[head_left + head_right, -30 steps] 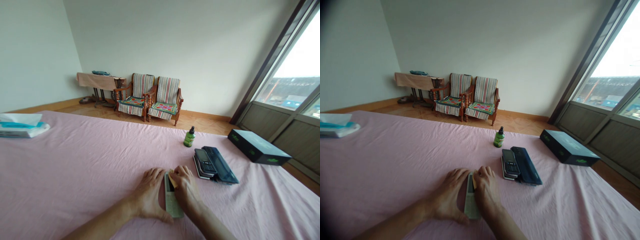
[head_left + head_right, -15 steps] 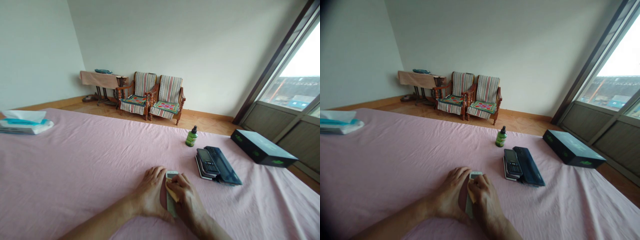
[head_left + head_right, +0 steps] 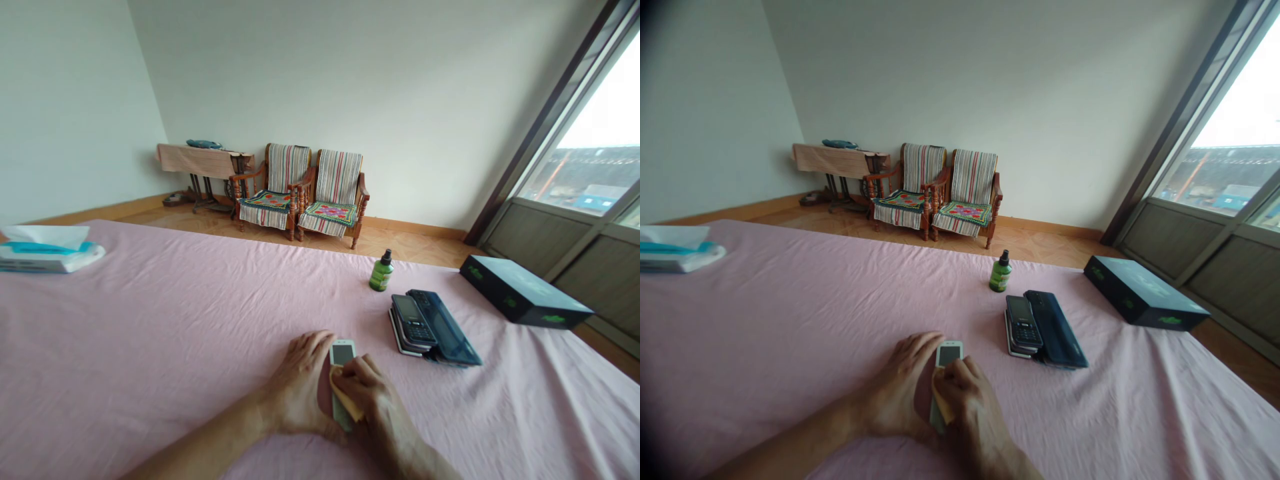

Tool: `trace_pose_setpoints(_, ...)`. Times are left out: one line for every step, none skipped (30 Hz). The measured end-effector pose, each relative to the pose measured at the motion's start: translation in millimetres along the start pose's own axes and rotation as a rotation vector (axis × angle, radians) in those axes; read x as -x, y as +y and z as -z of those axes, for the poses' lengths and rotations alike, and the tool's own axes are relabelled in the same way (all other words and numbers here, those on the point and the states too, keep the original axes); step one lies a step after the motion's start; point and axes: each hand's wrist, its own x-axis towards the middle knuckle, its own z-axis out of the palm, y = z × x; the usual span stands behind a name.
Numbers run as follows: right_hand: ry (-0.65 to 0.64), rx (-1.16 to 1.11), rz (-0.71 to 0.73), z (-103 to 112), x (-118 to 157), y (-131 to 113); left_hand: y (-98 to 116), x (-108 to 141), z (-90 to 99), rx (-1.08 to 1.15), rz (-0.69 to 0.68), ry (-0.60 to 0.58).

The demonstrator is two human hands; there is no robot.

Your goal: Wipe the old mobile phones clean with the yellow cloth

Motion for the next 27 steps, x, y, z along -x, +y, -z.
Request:
trace_pose_setpoints(0.003,-0.012,0.002,1,4,-1,0,1,0.1,0.011,-0.032,0.01)
trace_pose_setpoints(0.011,-0.022,0.005,2,8,-2,0,1,0.5,0.022,-0.065,0.02)
trace_pose_setpoints(0.02,-0.031,0.006,3,12,-1,1,1,1.0,0.031,-0.096,0.032)
trace_pose_setpoints(0.028,-0.039,0.009,3,16,0,1,2,1.5,0.036,-0.128,0.043)
trace_pose_setpoints(0.04,-0.046,0.016,2,19,2,2,2,1.7,0.036,-0.16,0.057)
trace_pose_setpoints(0.056,-0.053,0.028,1,23,3,2,2,1.6,0.035,-0.192,0.073)
trace_pose_setpoints(0.076,-0.059,0.042,0,26,5,3,2,1.1,0.034,-0.223,0.089)
trace_pose_setpoints(0.085,-0.06,0.054,-1,28,7,2,2,0.3,0.035,-0.248,0.101)
trace_pose_setpoints(0.084,-0.056,0.061,-2,30,7,2,2,-0.7,0.043,-0.264,0.11)
trace_pose_setpoints(0.078,-0.046,0.058,-2,30,8,2,2,-1.8,0.054,-0.27,0.115)
trace_pose_setpoints(0.066,-0.028,0.046,-2,29,7,1,1,-2.8,0.068,-0.269,0.116)
trace_pose_setpoints(0.043,-0.006,0.031,-2,26,6,1,1,-3.6,0.081,-0.265,0.114)
trace_pose_setpoints(0.039,0.017,0.016,-1,22,5,1,1,-4.1,0.095,-0.26,0.113)
trace_pose_setpoints(0.029,0.036,0.005,-1,18,4,1,0,-4.4,0.106,-0.255,0.114)
trace_pose_setpoints(0.029,0.049,-0.009,0,13,4,1,0,-4.4,0.114,-0.252,0.117)
trace_pose_setpoints(0.026,0.058,-0.021,0,9,3,2,0,-4.1,0.12,-0.25,0.119)
trace_pose_setpoints(0.022,0.064,-0.029,0,7,3,2,-1,-3.8,0.121,-0.247,0.123)
trace_pose_setpoints(0.021,0.07,-0.033,0,5,3,2,-1,-3.4,0.118,-0.245,0.126)
trace_pose_setpoints(0.021,0.078,-0.032,1,5,3,3,-1,-3.2,0.112,-0.246,0.127)
trace_pose_setpoints(0.024,0.086,-0.029,1,6,3,3,-1,-3.0,0.106,-0.25,0.129)
trace_pose_setpoints(0.03,0.09,-0.029,2,7,3,3,-1,-2.9,0.098,-0.253,0.132)
trace_pose_setpoints(0.037,0.09,-0.036,3,9,4,3,-1,-3.0,0.088,-0.255,0.135)
trace_pose_setpoints(0.045,0.088,-0.046,4,11,4,2,-1,-3.2,0.077,-0.257,0.136)
trace_pose_setpoints(0.054,0.086,-0.06,4,13,5,2,-1,-3.5,0.066,-0.259,0.138)
trace_pose_setpoints(0.061,0.088,-0.071,4,14,4,2,-1,-3.8,0.058,-0.264,0.143)
trace_pose_setpoints(0.066,0.092,-0.079,4,14,3,1,-1,-4.2,0.053,-0.271,0.147)
trace_pose_setpoints(0.064,0.096,-0.084,3,13,2,1,-2,-4.6,0.053,-0.284,0.152)
